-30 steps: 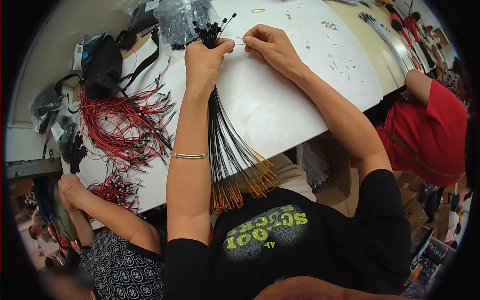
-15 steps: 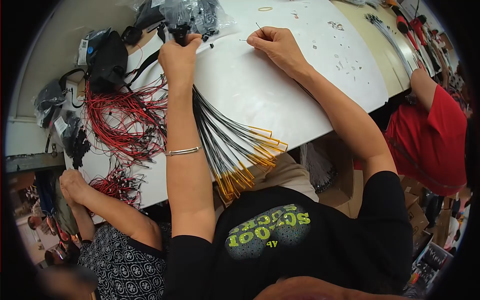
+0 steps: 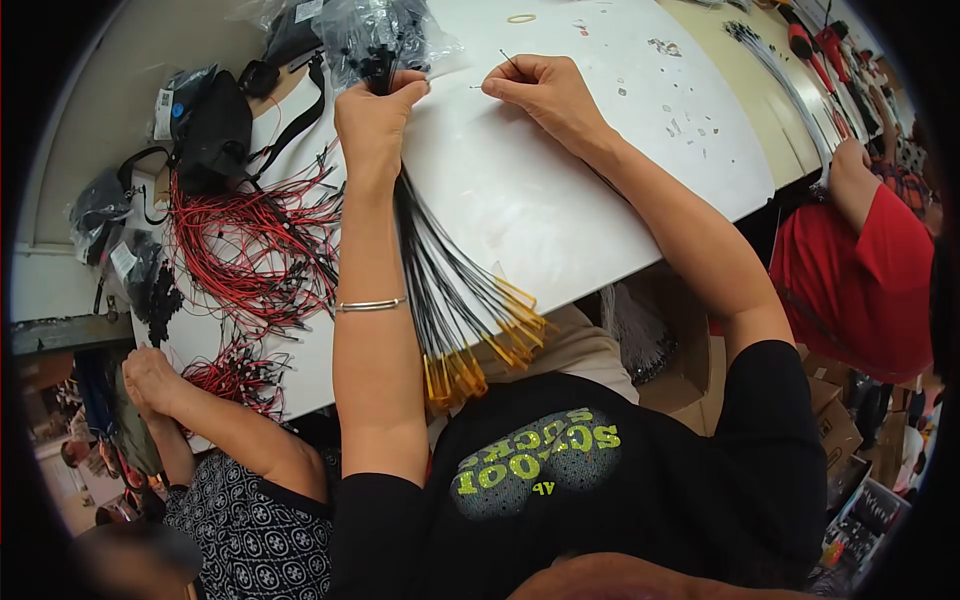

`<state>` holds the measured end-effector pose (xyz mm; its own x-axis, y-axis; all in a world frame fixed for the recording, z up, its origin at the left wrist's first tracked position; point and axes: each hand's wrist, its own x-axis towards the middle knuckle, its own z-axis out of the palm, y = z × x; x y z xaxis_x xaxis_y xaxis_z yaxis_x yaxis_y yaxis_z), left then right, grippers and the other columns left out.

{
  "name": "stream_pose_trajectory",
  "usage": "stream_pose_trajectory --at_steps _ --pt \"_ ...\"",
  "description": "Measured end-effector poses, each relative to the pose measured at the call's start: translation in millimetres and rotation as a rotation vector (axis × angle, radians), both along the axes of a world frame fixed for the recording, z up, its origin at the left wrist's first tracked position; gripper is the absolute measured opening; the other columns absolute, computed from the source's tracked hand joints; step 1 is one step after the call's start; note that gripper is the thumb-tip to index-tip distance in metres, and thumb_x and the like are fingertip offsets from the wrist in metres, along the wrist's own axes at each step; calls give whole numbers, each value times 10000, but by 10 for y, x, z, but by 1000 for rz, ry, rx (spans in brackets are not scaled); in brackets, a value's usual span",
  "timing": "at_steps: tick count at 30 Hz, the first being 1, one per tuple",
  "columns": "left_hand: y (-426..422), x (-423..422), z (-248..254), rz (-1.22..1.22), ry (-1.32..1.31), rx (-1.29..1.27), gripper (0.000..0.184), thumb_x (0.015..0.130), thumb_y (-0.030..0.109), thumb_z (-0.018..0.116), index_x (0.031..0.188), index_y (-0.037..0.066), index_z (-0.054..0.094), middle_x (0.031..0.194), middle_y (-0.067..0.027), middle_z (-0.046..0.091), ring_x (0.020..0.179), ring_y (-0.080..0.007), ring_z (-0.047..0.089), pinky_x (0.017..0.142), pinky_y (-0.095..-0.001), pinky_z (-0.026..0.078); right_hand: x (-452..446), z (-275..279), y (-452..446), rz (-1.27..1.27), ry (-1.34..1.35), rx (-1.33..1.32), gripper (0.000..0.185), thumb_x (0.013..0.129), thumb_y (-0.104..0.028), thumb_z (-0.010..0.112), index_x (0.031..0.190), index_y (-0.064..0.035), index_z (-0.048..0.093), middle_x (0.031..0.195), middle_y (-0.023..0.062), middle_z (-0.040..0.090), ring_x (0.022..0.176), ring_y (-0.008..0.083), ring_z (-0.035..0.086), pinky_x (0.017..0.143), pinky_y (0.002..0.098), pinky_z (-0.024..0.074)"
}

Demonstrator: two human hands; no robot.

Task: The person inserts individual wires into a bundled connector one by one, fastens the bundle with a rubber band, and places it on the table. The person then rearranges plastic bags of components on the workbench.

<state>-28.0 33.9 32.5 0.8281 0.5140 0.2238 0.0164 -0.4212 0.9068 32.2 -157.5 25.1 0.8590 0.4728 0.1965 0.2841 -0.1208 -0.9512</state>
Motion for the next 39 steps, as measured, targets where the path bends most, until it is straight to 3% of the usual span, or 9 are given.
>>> stream_pose_trajectory --at_steps 3,8,18,34,39 --pt "-42 -7 79 -250 17 -648 145 770 60 700 883 -29 718 711 -83 684 526 -46 439 414 -159 311 22 -39 -9 -3 -12 84 139 842 -173 709 874 -38 719 713 -8 615 581 39 454 536 149 378" --pt "-107 25 33 -370 66 -926 171 819 40 668 948 -71 690 781 -140 682 530 -7 383 377 -112 194 26 -43 -16 -4 -57 163 146 841 -176 715 880 -36 721 724 -14 619 589 37 450 545 144 373" --pt "-100 39 4 -461 115 -1007 198 838 64 672 969 -83 681 820 -143 667 524 -14 383 368 -117 215 28 -59 -11 55 -105 152 138 844 -168 714 885 -36 719 726 -17 616 598 37 445 553 147 364" --pt "-148 22 18 -376 135 -978 171 824 50 682 903 -102 673 785 -149 668 511 -24 415 355 -112 229 -14 -69 2 55 -214 73 80 839 -97 677 846 -20 696 704 -16 599 599 40 445 538 158 364" --pt "-173 11 17 -342 143 -932 155 810 47 696 859 -98 674 759 -147 671 505 -27 437 355 -107 237 -22 -111 32 -15 -400 25 74 833 -84 669 833 -12 685 692 -13 592 592 45 443 532 159 363"
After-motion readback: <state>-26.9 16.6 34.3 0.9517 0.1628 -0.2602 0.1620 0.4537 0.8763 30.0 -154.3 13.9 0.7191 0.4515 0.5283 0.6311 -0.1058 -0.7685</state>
